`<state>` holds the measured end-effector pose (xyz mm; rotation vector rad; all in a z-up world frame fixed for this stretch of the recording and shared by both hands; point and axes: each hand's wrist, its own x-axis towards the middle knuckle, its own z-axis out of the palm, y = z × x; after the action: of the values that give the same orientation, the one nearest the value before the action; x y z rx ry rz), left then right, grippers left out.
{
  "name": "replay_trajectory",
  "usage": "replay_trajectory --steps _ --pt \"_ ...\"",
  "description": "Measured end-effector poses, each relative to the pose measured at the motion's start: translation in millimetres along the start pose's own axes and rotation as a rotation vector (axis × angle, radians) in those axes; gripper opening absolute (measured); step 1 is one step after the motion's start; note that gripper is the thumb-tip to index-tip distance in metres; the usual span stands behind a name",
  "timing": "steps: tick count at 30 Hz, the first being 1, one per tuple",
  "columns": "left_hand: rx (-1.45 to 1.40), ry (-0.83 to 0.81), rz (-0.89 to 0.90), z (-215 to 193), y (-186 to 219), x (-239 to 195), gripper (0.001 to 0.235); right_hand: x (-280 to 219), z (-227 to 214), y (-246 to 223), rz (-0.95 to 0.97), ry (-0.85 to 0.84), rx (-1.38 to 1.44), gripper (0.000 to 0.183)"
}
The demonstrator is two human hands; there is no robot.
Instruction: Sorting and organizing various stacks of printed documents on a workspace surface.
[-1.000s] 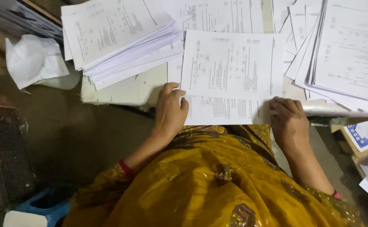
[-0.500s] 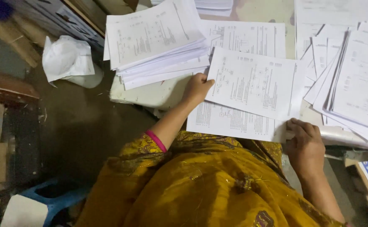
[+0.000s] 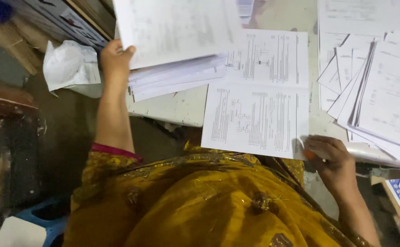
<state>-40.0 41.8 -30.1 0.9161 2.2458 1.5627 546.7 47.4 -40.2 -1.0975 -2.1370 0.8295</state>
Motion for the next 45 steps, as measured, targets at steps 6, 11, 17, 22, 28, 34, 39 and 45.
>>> replay_trajectory --steps 6,11,17,22,28,34,39,45 --pt "0.065 0.031 -0.207 -25 -63 17 0.024 37 -6 34 0.076 -0.333 -0.094 0.057" --pt "0.536 0.045 0.452 -13 37 -77 0.069 62 -2 30 -0.049 -0.307 -0.299 0.018" --pt "0.486 -1.021 0.359 24 84 -155 0.083 72 -12 -8 0.341 -0.32 -0.06 0.014" --pt "0.482 -1.249 0.647 56 62 -165 0.102 81 -13 -20 0.652 -0.426 -0.015 0.042" --pt "0.682 -1.36 0.5 58 97 -173 0.129 77 -13 10 0.269 -0.387 -0.191 0.029" --pt "0.602 -1.378 0.407 55 103 -169 0.119 78 -16 6 0.264 -0.36 -0.036 0.021" --pt "0.579 -1.35 0.452 58 94 -168 0.115 87 -21 0 0.275 -0.424 -0.079 0.038" --pt "0.361 -1.353 0.334 51 92 -161 0.094 92 -9 53 0.154 -0.406 0.068 0.02"
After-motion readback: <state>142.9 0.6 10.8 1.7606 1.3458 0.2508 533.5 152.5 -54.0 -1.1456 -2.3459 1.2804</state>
